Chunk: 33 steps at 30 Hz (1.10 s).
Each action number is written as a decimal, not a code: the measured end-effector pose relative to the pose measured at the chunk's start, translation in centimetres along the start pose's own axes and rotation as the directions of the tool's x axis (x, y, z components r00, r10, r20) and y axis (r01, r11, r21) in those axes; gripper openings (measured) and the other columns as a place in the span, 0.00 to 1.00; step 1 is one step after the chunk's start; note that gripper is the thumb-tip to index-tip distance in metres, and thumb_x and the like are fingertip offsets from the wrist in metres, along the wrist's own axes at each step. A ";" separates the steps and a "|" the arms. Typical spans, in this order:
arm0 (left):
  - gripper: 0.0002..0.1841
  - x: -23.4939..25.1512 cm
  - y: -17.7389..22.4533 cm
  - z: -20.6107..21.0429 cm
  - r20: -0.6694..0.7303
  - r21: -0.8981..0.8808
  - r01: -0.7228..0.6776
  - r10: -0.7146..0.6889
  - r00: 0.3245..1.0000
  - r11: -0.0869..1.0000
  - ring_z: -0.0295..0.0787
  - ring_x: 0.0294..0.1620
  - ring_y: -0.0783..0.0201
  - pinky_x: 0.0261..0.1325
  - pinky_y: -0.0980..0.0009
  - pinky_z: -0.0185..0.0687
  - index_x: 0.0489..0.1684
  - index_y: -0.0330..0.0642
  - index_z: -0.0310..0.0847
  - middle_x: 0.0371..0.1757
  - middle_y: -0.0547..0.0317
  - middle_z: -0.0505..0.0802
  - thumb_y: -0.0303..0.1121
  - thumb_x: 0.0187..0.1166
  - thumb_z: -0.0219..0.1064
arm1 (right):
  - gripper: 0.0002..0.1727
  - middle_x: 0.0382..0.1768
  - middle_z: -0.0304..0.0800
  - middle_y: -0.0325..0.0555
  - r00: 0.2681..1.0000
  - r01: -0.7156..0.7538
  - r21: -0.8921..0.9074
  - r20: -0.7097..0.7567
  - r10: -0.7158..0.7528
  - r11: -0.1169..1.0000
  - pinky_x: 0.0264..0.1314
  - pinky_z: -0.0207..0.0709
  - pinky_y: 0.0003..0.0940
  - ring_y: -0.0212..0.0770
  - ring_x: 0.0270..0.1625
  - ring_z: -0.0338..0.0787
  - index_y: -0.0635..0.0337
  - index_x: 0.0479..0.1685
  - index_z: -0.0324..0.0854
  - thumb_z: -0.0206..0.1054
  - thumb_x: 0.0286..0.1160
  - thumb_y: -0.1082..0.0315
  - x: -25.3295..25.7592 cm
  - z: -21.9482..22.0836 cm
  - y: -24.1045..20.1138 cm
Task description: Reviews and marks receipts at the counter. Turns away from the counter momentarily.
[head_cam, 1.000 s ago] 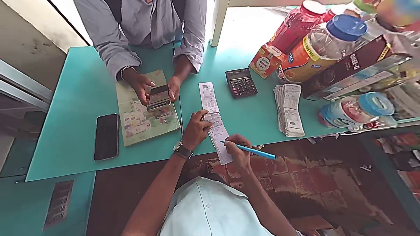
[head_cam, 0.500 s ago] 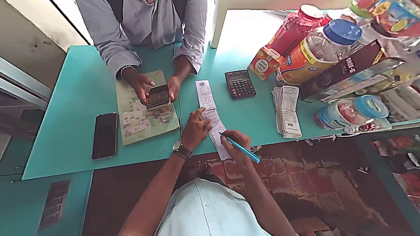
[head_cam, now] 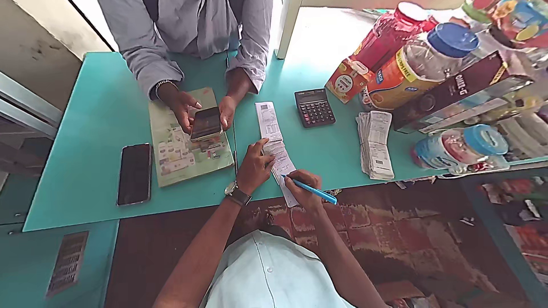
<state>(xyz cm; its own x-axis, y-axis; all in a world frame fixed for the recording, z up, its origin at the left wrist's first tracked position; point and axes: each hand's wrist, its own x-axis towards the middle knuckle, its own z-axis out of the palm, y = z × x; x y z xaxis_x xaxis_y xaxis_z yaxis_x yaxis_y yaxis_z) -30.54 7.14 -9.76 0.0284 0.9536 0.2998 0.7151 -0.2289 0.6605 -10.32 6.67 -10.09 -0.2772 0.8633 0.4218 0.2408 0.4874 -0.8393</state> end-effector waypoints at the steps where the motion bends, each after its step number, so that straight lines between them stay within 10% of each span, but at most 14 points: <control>1: 0.09 0.0 0.0 0.0 -0.005 0.002 -0.003 0.003 1.000 1.000 0.75 0.78 0.46 0.79 0.52 0.72 0.41 0.43 0.98 0.84 0.46 0.76 0.35 0.76 0.72 | 0.04 0.26 0.91 0.41 1.000 0.000 -0.011 0.004 0.000 1.000 0.32 0.81 0.18 0.23 0.28 0.87 0.64 0.26 0.90 0.72 0.61 0.73 0.0 0.0 0.0; 33: 0.09 0.0 0.0 0.0 0.008 0.023 -0.005 0.004 1.000 1.000 0.74 0.78 0.45 0.79 0.52 0.71 0.42 0.44 0.98 0.84 0.46 0.76 0.35 0.77 0.71 | 0.05 0.22 0.89 0.38 0.997 -0.063 -0.040 -0.047 0.061 0.997 0.28 0.77 0.18 0.22 0.25 0.84 0.63 0.22 0.88 0.71 0.61 0.72 0.3 0.0 -0.3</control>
<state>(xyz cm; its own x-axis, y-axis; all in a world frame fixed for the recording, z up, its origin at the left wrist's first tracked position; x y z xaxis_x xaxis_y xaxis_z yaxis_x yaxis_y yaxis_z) -30.51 7.10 -9.77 0.0372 0.9541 0.2971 0.7308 -0.2288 0.6431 -10.42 6.76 -9.72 -0.2177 0.8967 0.3855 0.2950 0.4369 -0.8497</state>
